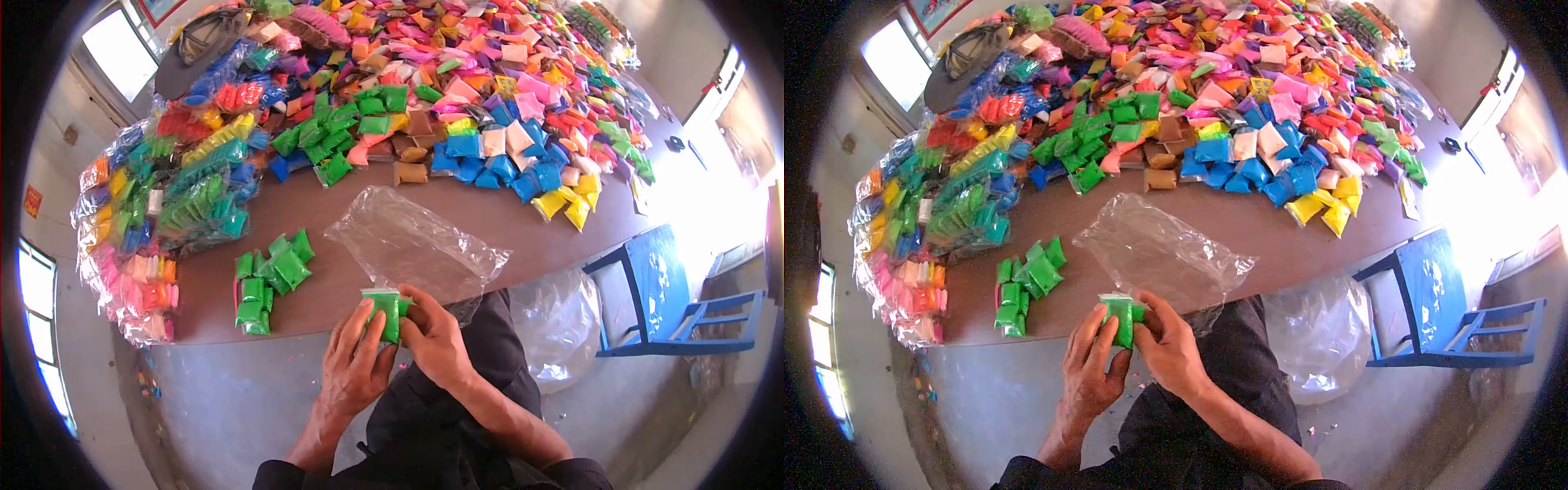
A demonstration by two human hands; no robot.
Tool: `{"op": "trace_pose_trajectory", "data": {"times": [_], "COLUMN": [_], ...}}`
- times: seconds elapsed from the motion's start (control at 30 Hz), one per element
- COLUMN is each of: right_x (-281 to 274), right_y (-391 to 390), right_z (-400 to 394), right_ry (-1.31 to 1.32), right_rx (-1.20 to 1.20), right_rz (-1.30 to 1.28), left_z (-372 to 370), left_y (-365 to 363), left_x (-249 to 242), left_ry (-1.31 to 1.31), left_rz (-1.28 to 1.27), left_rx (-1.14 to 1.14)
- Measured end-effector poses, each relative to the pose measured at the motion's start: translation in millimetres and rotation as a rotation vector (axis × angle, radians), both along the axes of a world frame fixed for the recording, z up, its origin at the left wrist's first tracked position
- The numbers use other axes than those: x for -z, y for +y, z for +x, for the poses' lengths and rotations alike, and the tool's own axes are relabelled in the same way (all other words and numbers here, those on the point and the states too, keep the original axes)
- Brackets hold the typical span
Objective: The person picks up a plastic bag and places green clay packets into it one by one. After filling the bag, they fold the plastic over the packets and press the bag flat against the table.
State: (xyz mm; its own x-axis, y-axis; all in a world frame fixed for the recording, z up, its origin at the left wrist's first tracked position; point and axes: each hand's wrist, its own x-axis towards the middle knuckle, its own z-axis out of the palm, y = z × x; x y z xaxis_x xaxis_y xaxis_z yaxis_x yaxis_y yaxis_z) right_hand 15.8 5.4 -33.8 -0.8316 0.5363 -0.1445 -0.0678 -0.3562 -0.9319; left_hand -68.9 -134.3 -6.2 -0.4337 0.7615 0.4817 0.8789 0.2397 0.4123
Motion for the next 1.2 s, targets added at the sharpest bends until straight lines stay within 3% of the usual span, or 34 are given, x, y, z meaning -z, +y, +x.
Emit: {"op": "trace_pose_trajectory", "data": {"times": [0.3,0.5,0.53,0.6,0.73,0.83,1.03,1.1,1.2], "right_x": [-11.8,2.7,0.3,-19.1,-34.9,-51.2,-60.2,-56.7,-51.7], "right_y": [11.6,12.1,12.6,21.6,33.0,40.9,55.3,68.4,88.2], "right_z": [15.1,22.3,23.4,27.5,35.9,47.6,60.8,63.9,60.7], "right_ry": [0.008,0.023,0.010,-0.030,0.024,-0.157,-0.154,-0.113,-0.155], "right_rx": [-0.130,-0.153,-0.158,-0.190,-0.190,-0.330,-0.247,-0.087,0.285], "right_rz": [0.084,0.131,0.139,0.489,1.015,0.891,0.786,0.941,0.950], "left_z": [1.7,-4.1,-5.6,-11.5,-24.5,-29.4,-28.6,-26.8,-28.9], "left_y": [1.5,-6.0,-4.8,0.7,1.9,4.3,24.7,31.5,51.7], "left_x": [-3.4,-17.2,-23.7,-35.6,-33.6,-31.2,-32.5,-26.8,-23.6], "left_ry": [-0.031,-0.499,-0.447,-0.343,-0.757,-0.862,-0.848,-0.854,-0.955], "left_rz": [-0.040,0.111,0.097,0.068,-0.080,-0.240,-0.261,-0.230,-0.221], "left_rx": [0.030,0.050,0.034,0.008,0.119,0.200,0.281,0.226,-0.104]}}
